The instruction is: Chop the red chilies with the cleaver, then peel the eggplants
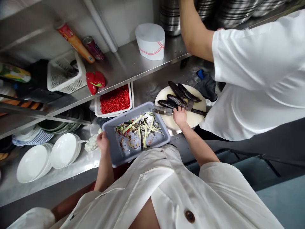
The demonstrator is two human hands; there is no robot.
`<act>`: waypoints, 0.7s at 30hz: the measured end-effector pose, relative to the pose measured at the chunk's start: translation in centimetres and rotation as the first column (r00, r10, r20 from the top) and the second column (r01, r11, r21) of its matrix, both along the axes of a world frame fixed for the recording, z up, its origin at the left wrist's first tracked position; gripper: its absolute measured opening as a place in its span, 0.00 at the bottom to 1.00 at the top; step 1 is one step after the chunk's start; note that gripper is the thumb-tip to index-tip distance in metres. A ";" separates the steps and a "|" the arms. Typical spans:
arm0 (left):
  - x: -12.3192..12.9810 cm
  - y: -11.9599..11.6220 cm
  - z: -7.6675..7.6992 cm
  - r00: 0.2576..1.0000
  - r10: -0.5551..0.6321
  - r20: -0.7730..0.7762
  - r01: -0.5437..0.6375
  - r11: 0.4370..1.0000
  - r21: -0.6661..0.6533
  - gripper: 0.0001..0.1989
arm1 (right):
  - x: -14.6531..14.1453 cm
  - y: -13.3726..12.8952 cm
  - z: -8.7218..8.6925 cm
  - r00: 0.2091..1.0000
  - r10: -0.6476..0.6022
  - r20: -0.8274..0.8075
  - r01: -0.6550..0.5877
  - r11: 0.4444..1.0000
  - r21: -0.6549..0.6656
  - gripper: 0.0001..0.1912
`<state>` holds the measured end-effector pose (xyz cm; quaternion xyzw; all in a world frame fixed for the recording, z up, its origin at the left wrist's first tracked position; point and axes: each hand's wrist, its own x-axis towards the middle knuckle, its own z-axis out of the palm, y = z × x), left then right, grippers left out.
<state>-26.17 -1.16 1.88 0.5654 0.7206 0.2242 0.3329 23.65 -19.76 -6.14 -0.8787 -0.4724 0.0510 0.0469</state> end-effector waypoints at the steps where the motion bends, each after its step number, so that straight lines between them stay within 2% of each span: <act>1: 0.6 -0.6 -0.7 1.000 -0.008 -0.025 0.010 0.997 0.078 0.11 | 0.2 0.0 0.0 1.000 0.001 -0.010 -0.001 1.000 0.001 0.18; 3: 1.7 -1.9 -2.0 0.996 -0.073 -0.049 0.080 0.983 0.166 0.11 | 1.1 0.2 0.0 0.996 -0.017 -0.083 0.017 1.000 0.005 0.14; 5: 2.8 -2.9 -2.9 0.970 -0.235 -0.058 0.242 0.948 0.207 0.11 | 2.2 0.3 0.2 0.967 -0.086 -0.240 0.091 0.996 0.013 0.11; 6: 3.3 -3.4 -3.1 0.935 -0.347 -0.078 0.356 0.904 0.237 0.10 | 2.6 0.3 0.3 0.931 -0.128 -0.343 0.148 0.988 0.032 0.11; 7: 3.8 -3.9 -3.0 0.880 -0.461 -0.110 0.473 0.838 0.270 0.10 | 2.8 0.3 0.4 0.877 -0.159 -0.453 0.212 0.975 0.067 0.12; 9: 4.9 -5.0 -2.4 0.740 -0.645 -0.192 0.668 0.668 0.328 0.11 | 2.4 0.0 0.9 0.742 -0.149 -0.653 0.337 0.926 0.171 0.18; 10: 5.5 -5.6 -1.8 0.678 -0.700 -0.225 0.727 0.592 0.348 0.11 | 1.8 -0.3 1.2 0.676 -0.108 -0.729 0.384 0.896 0.224 0.21; 12: 7.0 -7.0 -0.3 0.606 -0.753 -0.256 0.780 0.499 0.378 0.11 | 0.2 -0.7 2.1 0.561 -0.008 -0.828 0.425 0.861 0.280 0.29; 13: 8.0 -7.7 0.5 0.581 -0.767 -0.271 0.795 0.463 0.392 0.13 | -0.8 -0.8 2.7 0.513 0.039 -0.858 0.413 0.865 0.286 0.31; 15: 10.0 -8.8 2.1 0.527 -0.784 -0.327 0.830 0.392 0.398 0.19 | -3.1 -0.8 3.9 0.438 0.140 -0.888 0.309 0.904 0.294 0.34; 18: 12.9 -9.5 3.7 0.400 -0.792 -0.462 0.910 0.282 0.304 0.32 | -7.1 -0.1 5.4 0.318 0.295 -0.901 0.033 0.946 0.321 0.32; 20: 14.0 -9.3 3.9 0.314 -0.792 -0.523 0.949 0.253 0.187 0.38 | -9.7 0.4 6.0 0.222 0.377 -0.899 -0.141 0.925 0.353 0.29; 21: 14.1 -9.1 3.8 0.287 -0.796 -0.533 0.957 0.259 0.128 0.39 | -10.9 0.6 6.2 0.185 0.404 -0.896 -0.203 0.908 0.367 0.27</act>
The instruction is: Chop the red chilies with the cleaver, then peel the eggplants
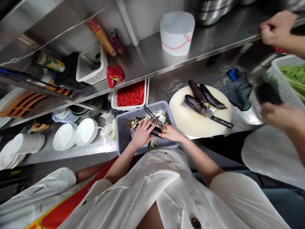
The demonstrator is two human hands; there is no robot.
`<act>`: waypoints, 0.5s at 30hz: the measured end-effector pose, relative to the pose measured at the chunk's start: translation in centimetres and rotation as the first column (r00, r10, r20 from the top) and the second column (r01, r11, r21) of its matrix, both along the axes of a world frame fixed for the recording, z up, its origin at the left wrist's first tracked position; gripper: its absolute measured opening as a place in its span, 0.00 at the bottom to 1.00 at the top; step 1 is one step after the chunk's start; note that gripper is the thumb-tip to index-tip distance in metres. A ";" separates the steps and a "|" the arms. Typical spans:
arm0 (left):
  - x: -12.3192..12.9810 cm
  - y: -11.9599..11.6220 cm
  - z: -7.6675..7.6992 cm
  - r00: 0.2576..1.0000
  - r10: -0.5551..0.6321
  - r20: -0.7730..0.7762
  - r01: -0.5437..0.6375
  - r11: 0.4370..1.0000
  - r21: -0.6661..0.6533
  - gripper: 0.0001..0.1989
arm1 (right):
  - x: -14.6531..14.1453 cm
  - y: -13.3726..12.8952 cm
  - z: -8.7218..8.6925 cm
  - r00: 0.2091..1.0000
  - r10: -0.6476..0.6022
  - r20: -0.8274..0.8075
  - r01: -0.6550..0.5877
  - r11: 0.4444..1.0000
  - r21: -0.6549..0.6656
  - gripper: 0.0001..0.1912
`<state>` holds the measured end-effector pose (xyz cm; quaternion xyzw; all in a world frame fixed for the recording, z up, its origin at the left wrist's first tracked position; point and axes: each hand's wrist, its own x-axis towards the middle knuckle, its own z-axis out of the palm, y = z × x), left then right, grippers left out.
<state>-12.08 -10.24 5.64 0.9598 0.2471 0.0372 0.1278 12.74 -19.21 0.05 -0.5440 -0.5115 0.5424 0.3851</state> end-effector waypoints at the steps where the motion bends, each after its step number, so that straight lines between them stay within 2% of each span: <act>1: -0.2 0.2 -0.2 0.998 0.023 -0.050 -0.024 1.000 -0.019 0.39 | -1.0 0.2 0.1 0.999 0.046 0.003 -0.046 0.999 0.011 0.26; 3: -1.3 0.7 -0.7 0.984 0.127 -0.125 -0.136 0.989 -0.066 0.38 | -2.1 0.5 0.0 0.998 0.044 0.050 -0.045 0.999 0.015 0.25; 5: -2.9 0.9 -1.1 0.933 0.315 -0.175 -0.336 0.936 -0.102 0.37 | -2.3 0.7 -0.5 0.991 -0.046 0.126 0.050 0.998 -0.028 0.24; 7: -4.6 1.1 -1.4 0.837 0.508 -0.203 -0.539 0.830 -0.146 0.37 | -1.8 0.7 -1.5 0.970 -0.117 0.212 0.138 0.986 -0.090 0.22; 9: -6.0 1.1 -1.7 0.751 0.628 -0.204 -0.660 0.715 -0.230 0.36 | -1.4 0.4 -2.7 0.942 -0.141 0.305 0.188 0.973 -0.131 0.19; 12: -7.2 1.1 -2.4 0.687 0.705 -0.176 -0.707 0.593 -0.386 0.38 | -2.1 -0.4 -4.0 0.925 -0.140 0.353 0.197 0.971 -0.132 0.18; 15: -7.3 1.1 -3.6 0.655 0.735 -0.177 -0.695 0.494 -0.522 0.42 | -3.9 -0.7 -4.3 0.966 -0.063 0.251 0.100 0.985 -0.140 0.19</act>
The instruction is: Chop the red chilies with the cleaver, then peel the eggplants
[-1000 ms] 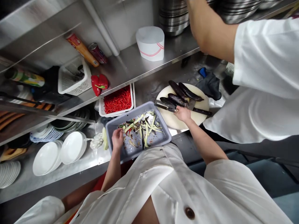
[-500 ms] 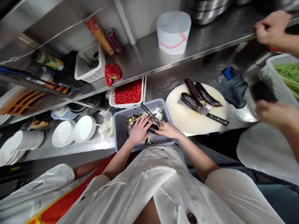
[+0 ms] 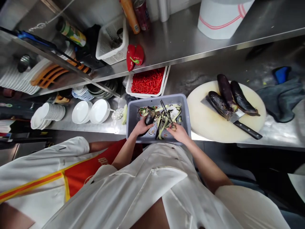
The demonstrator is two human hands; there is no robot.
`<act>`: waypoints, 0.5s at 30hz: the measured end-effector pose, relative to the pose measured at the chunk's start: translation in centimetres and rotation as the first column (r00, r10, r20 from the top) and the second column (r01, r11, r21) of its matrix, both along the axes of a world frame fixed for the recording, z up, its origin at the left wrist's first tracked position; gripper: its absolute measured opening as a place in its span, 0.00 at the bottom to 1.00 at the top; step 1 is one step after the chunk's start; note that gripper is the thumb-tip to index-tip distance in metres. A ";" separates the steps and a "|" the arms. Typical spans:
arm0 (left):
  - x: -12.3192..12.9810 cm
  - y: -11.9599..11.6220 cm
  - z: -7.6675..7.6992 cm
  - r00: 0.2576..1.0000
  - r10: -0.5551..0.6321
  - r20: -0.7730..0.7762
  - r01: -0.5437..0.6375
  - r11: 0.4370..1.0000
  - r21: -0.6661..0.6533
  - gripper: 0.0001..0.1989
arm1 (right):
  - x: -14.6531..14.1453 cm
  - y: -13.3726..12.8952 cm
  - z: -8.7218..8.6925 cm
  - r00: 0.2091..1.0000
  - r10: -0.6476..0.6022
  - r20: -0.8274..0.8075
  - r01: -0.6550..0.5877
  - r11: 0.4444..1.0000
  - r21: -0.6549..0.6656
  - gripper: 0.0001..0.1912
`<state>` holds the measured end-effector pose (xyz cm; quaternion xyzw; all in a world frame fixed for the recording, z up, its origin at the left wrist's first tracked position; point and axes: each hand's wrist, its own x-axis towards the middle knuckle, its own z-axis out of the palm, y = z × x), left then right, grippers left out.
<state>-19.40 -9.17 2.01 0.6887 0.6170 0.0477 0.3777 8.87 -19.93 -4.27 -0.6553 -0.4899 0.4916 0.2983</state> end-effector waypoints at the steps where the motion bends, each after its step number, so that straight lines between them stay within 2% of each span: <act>1: 0.1 0.0 -0.4 0.998 0.030 0.052 -0.027 0.998 -0.057 0.43 | -0.6 0.1 0.1 1.000 0.024 -0.003 -0.024 1.000 0.005 0.19; 4: 0.7 0.1 -1.6 0.939 0.176 0.295 -0.076 0.944 -0.321 0.40 | -1.9 0.8 0.8 0.989 0.038 0.141 -0.045 0.998 0.049 0.17; 7: 1.1 0.3 -2.1 0.833 0.294 0.469 -0.009 0.854 -0.520 0.33 | -2.3 1.6 1.6 0.955 0.078 0.286 -0.098 0.993 0.059 0.14; 9: 1.1 0.5 -2.1 0.811 0.291 0.508 0.065 0.818 -0.572 0.29 | -2.3 1.9 2.0 0.916 0.146 0.374 -0.163 0.987 0.013 0.14; 12: 1.1 0.8 -2.0 0.795 0.220 0.565 0.222 0.762 -0.609 0.28 | -2.1 2.5 2.8 0.845 0.230 0.483 -0.229 0.971 -0.061 0.15; 15: 1.3 1.1 -2.0 0.791 0.136 0.596 0.319 0.740 -0.592 0.25 | -2.2 3.4 3.8 0.823 0.271 0.499 -0.251 0.962 -0.108 0.15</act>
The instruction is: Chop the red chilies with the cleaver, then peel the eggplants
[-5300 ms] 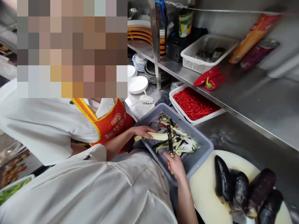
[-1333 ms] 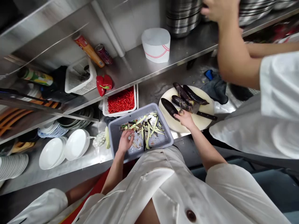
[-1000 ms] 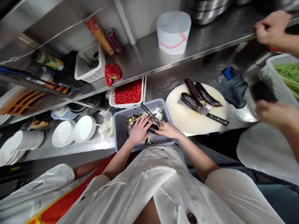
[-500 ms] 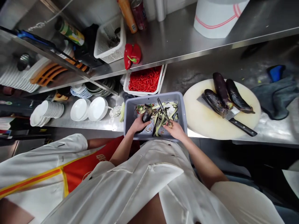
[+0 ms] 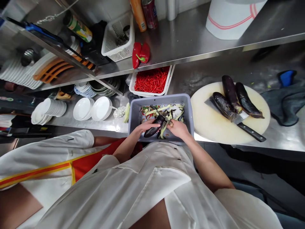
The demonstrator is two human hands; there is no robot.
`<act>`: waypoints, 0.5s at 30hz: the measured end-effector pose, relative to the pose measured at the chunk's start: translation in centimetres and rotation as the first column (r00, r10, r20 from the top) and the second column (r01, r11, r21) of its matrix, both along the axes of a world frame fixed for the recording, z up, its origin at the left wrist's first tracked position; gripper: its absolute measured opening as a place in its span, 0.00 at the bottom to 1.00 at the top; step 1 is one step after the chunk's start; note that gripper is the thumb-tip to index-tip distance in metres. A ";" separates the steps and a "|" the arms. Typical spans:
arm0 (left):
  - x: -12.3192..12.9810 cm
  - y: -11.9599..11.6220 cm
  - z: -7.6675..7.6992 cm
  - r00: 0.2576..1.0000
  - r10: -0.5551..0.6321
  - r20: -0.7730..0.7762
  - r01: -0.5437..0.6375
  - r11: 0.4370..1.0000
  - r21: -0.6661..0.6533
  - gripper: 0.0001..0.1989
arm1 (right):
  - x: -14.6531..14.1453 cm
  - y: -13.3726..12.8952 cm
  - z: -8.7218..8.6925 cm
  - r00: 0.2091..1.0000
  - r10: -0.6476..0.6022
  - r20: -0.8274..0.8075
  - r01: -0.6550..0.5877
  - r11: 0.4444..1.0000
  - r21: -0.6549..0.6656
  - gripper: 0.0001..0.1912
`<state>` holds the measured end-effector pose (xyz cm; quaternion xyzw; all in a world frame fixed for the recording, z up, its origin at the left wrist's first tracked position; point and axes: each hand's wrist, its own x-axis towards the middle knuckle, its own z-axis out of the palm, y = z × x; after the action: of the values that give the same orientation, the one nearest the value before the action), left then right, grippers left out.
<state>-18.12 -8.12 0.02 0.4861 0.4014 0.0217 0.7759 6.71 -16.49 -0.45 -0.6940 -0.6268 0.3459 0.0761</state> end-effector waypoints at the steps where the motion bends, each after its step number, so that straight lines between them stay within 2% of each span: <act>1: 0.1 0.0 0.0 1.000 -0.013 -0.002 0.013 1.000 0.013 0.23 | -0.1 0.4 0.5 1.000 0.003 -0.002 -0.003 1.000 -0.012 0.14; 4: 0.4 0.2 0.8 1.000 -0.001 -0.007 0.001 0.999 0.048 0.21 | -0.6 1.1 1.7 1.000 0.001 -0.027 -0.001 1.000 0.004 0.14; 6: -0.1 0.6 2.0 1.000 0.022 0.003 -0.022 0.996 0.090 0.22 | -0.6 0.8 2.0 0.998 -0.037 -0.046 0.039 0.998 0.045 0.15; 8: -1.3 1.1 3.7 0.999 0.046 0.013 -0.047 0.989 0.140 0.25 | 0.0 -0.4 1.5 0.995 -0.068 -0.068 0.068 0.998 0.000 0.13; 11: -4.2 2.4 6.3 0.998 0.063 0.023 -0.066 0.984 0.166 0.25 | 1.9 -3.3 0.1 0.989 -0.123 -0.077 0.107 0.977 -0.185 0.06; 13: -6.1 3.0 7.3 0.998 0.060 0.012 -0.061 0.979 0.194 0.25 | 3.2 -5.0 -0.7 0.972 -0.195 -0.134 0.159 0.957 -0.242 0.09; 15: -7.4 3.3 7.4 0.997 0.078 -0.022 -0.068 0.957 0.283 0.27 | 3.8 -5.9 -1.0 0.926 -0.271 -0.264 0.206 0.947 -0.248 0.14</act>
<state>-25.57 -4.80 7.41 0.5767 0.4245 0.0992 0.6909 10.51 -22.38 -1.45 -0.7102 -0.4776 0.4994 0.1346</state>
